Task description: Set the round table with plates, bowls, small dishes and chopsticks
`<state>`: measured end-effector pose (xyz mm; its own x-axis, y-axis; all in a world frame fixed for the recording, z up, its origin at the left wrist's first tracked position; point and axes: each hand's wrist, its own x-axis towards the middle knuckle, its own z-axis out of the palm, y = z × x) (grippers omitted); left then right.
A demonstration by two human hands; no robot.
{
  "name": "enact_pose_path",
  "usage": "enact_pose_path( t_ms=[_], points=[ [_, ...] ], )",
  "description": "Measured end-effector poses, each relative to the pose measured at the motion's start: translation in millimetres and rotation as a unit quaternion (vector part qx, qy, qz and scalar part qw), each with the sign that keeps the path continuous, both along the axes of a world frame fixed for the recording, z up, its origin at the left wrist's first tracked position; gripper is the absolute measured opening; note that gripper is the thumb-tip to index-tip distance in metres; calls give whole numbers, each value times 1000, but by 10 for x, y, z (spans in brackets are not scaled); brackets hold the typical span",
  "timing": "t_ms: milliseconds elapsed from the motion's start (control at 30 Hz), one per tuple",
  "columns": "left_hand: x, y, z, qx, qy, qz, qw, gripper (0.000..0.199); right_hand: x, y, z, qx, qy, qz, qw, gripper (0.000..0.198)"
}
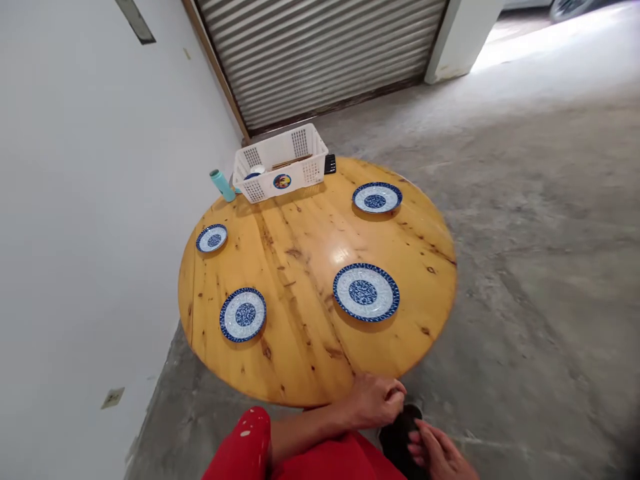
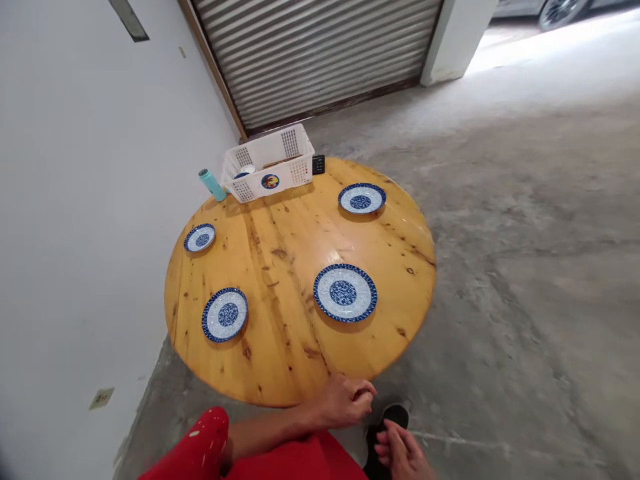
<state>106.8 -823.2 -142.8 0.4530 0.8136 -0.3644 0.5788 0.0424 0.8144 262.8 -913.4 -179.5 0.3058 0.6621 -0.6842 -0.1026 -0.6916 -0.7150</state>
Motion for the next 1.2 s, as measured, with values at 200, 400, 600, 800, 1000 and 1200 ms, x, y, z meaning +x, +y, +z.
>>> enact_pose_path(
  t_ms=[200, 400, 600, 800, 1000, 1200],
  points=[
    [699, 271, -21, 3, 75, 52, 996, 33, 600, 615, 247, 43, 20, 72, 996, 51],
    [1769, 680, 120, 29, 46, 83, 995, 35, 2000, 1115, 386, 102, -37, 22, 994, 51],
    [2507, 976, 232, 35, 55, 53, 996, 32, 2810, 1442, 308, 116, -43, -22, 992, 51],
    [2926, 1432, 217, 7, 49, 103, 993, 34, 3031, 1917, 146, 114, 4, 91, 989, 49],
    [3456, 2370, 25, -12, 21, 139, 990, 33, 3629, 2757, -47, 81, -13, 102, 991, 49],
    [3953, 3640, 123, 18, 1, 137, 990, 36, 4399, 3847, 7, 51, -40, 55, 996, 52]
  ],
)
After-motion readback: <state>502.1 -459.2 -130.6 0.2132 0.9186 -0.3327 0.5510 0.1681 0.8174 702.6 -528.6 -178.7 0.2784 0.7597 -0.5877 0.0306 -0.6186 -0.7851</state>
